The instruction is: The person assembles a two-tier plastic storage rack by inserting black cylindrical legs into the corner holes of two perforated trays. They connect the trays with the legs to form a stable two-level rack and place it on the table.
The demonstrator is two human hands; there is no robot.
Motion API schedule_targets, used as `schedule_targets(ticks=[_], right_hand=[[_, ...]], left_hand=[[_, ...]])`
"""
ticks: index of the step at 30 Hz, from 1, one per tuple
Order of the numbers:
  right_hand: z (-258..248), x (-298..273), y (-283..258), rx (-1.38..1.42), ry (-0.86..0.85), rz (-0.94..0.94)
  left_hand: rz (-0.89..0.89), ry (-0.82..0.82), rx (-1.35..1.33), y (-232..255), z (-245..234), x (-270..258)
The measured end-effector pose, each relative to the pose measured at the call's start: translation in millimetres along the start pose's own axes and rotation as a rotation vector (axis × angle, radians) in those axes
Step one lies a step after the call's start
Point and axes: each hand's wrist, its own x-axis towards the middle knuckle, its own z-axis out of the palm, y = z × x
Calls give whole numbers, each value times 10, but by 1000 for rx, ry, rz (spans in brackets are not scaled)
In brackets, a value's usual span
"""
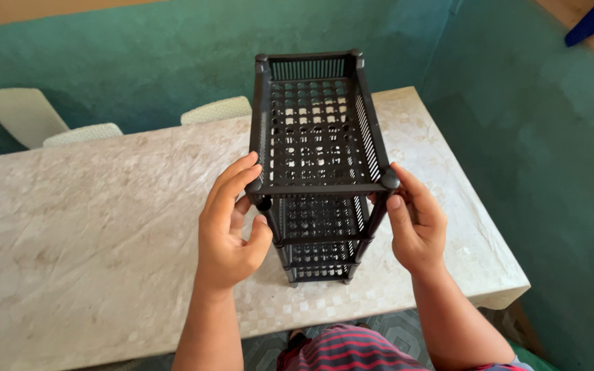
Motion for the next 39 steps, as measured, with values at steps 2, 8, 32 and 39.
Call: schedule_targets(ticks=[2,8,32,39], right_hand=[[20,3,-9,23,-4,-12],[20,26,-66,-42,40,-17],[-52,-270,376,29,115,129],[-64,-259,291,-283,81,130]], left_hand=[[8,-6,-40,-41,-15,-29],[13,7,25,-98,31,-87],[418,-267,846,454,837,369],[393,-307,895,396,843,356]])
